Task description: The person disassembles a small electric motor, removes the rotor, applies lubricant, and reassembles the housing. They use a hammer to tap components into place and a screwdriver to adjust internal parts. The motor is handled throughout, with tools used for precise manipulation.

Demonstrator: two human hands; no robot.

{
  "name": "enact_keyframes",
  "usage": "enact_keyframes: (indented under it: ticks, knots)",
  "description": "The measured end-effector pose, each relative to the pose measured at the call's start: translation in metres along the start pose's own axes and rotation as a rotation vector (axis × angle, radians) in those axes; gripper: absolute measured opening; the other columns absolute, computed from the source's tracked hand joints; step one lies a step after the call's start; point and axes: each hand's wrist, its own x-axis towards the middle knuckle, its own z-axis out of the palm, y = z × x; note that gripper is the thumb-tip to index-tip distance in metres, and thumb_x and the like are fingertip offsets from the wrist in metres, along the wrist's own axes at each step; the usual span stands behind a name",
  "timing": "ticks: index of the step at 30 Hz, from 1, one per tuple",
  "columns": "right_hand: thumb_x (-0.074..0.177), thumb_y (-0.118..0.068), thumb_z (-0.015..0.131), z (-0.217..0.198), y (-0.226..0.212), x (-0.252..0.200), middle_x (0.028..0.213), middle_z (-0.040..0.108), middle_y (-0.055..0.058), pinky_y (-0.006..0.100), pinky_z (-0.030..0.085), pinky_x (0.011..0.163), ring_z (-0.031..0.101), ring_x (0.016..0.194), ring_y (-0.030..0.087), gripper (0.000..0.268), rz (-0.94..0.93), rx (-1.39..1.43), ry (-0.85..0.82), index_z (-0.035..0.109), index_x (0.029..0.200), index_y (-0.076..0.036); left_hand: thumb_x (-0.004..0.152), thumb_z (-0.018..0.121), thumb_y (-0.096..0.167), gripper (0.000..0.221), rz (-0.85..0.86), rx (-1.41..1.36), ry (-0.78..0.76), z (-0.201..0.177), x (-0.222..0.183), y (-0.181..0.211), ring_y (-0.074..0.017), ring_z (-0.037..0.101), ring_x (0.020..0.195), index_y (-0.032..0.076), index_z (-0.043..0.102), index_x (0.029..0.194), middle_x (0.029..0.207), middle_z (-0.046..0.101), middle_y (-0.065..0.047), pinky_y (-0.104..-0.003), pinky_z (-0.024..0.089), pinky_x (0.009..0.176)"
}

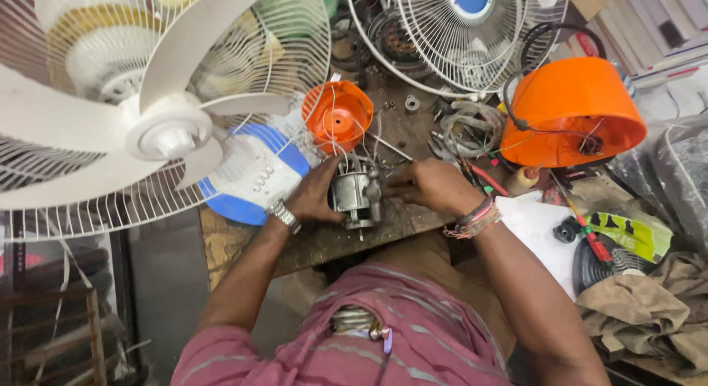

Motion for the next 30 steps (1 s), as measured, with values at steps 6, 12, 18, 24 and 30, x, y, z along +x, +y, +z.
enact_keyframes:
  ticks: [6,12,18,24,30]
  knots:
    - [0.085,-0.027,0.072,0.015,-0.007,-0.008,0.096,0.074,0.015,0.051,0.055,0.072,0.070,0.085,0.038,0.031,0.127,-0.093,0.045,0.077,0.115,-0.023,0.050,0.094,0.033,0.132,-0.004,-0.037,0.044,0.007,-0.008,0.004,-0.0430,0.042,0.143,0.004,0.022,0.158,0.156,0.041,-0.028,-0.046,0.035,0.120]
    - [0.081,-0.025,0.072,0.010,-0.001,-0.003,0.096,0.074,0.016,0.048,0.057,0.074,0.071,0.086,0.037,0.036,0.137,0.015,0.193,0.076,0.116,-0.019,0.050,0.096,0.033,0.137,0.007,0.008,0.050,0.005,-0.007,0.011,-0.0451,0.041,0.142,0.003,0.020,0.159,0.153,0.041,-0.030,-0.048,0.034,0.120]
    - [0.079,-0.028,0.075,0.006,-0.004,-0.001,0.097,0.076,0.013,0.050,0.056,0.072,0.071,0.084,0.037,0.029,0.088,-0.035,0.057,0.078,0.108,-0.022,0.048,0.096,0.033,0.137,0.028,-0.013,-0.003,-0.004,0.004,0.016,-0.0429,0.039,0.145,0.001,0.021,0.157,0.155,0.039,-0.030,-0.047,0.032,0.120]
    - [0.079,-0.024,0.072,0.013,-0.004,-0.010,0.095,0.076,0.012,0.048,0.057,0.075,0.072,0.085,0.035,0.033,0.151,-0.039,0.129,0.079,0.111,-0.025,0.049,0.095,0.034,0.137,0.029,-0.019,0.022,0.003,-0.004,0.016,-0.0426,0.040,0.146,0.001,0.020,0.158,0.157,0.038,-0.030,-0.045,0.033,0.122]
    - [0.085,-0.029,0.074,0.019,0.006,-0.018,0.096,0.075,0.013,0.049,0.056,0.073,0.071,0.085,0.036,0.025,0.103,-0.053,0.143,0.078,0.108,-0.019,0.051,0.095,0.034,0.138,-0.027,-0.008,0.008,0.005,-0.004,0.023,-0.0428,0.039,0.145,-0.001,0.017,0.160,0.157,0.036,-0.032,-0.044,0.033,0.121]
